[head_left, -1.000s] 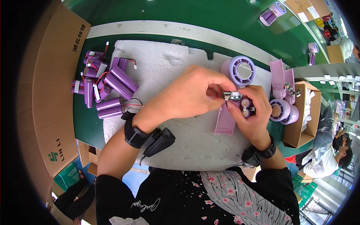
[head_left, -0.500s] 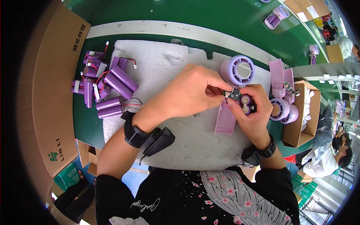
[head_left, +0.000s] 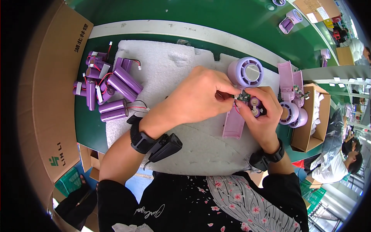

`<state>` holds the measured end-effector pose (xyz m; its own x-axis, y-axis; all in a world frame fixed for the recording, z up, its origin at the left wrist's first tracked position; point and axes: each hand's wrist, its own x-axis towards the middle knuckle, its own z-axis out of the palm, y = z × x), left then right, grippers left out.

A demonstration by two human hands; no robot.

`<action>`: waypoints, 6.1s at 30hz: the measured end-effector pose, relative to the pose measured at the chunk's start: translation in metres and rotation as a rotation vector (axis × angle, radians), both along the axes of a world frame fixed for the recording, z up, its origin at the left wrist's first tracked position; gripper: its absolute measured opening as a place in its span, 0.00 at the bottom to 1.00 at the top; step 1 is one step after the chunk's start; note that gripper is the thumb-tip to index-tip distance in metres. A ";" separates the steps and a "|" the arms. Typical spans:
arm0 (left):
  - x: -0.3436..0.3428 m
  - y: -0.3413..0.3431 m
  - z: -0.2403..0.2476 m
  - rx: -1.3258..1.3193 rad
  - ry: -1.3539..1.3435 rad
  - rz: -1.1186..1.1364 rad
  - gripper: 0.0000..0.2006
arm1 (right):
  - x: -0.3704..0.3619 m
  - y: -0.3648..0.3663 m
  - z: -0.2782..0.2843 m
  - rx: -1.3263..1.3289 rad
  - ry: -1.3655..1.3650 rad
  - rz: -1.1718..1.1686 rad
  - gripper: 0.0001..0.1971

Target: The person fits a battery pack into a fan housing, reaches into a box to retrieve more battery packs, and connects the wires of a battery pack to a circuit board. After testing the connection, the person presses the battery pack into the housing and places the assembly on a conveyor belt.

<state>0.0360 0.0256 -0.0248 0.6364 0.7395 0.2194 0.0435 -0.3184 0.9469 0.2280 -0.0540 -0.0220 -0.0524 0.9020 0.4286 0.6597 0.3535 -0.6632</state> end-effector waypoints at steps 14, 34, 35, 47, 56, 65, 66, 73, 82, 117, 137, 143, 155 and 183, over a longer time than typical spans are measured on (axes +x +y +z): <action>0.002 -0.008 0.000 0.147 0.080 0.055 0.12 | 0.002 0.000 -0.003 0.024 0.000 -0.005 0.20; 0.001 -0.007 0.000 0.136 0.079 0.033 0.11 | 0.003 -0.001 -0.003 -0.019 0.029 -0.008 0.19; 0.000 -0.005 0.002 0.069 0.081 0.012 0.11 | 0.003 -0.001 -0.001 -0.019 0.028 -0.008 0.19; -0.002 -0.002 0.010 -0.259 0.145 -0.134 0.17 | 0.004 -0.010 0.011 -0.174 0.048 -0.043 0.11; -0.002 -0.003 0.011 -0.285 0.178 -0.174 0.19 | 0.004 -0.010 0.011 -0.191 0.017 -0.007 0.11; -0.002 -0.003 0.009 -0.275 0.141 -0.173 0.18 | 0.003 -0.010 0.011 -0.155 -0.008 -0.014 0.12; -0.002 -0.003 0.008 -0.274 0.140 -0.173 0.18 | 0.002 -0.011 0.011 -0.150 -0.012 -0.019 0.12; -0.001 -0.004 0.006 -0.295 0.168 -0.142 0.15 | -0.001 -0.011 0.010 -0.137 -0.028 -0.045 0.12; 0.004 -0.009 0.004 -0.040 0.105 -0.061 0.16 | 0.001 -0.009 0.014 -0.207 -0.045 -0.090 0.11; -0.007 0.006 0.008 -0.164 0.179 0.051 0.16 | 0.015 -0.012 0.033 -0.470 -0.104 -0.197 0.12; -0.006 0.004 0.008 -0.126 0.169 0.046 0.17 | 0.027 -0.016 0.031 -0.222 -0.275 -0.013 0.10; -0.006 0.004 0.008 -0.131 0.172 0.052 0.17 | 0.024 -0.017 0.033 -0.209 -0.311 -0.002 0.08; -0.004 0.003 0.005 -0.086 0.161 0.073 0.16 | 0.015 -0.018 0.034 -0.188 -0.403 -0.030 0.09; -0.005 0.004 0.008 -0.116 0.173 0.049 0.17 | 0.015 -0.020 0.038 -0.226 -0.425 -0.037 0.08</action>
<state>0.0310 0.0300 -0.0166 0.6197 0.7845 0.0212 0.2215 -0.2008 0.9543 0.2428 -0.0741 0.0162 -0.1469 0.9746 0.1692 0.8981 0.2031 -0.3900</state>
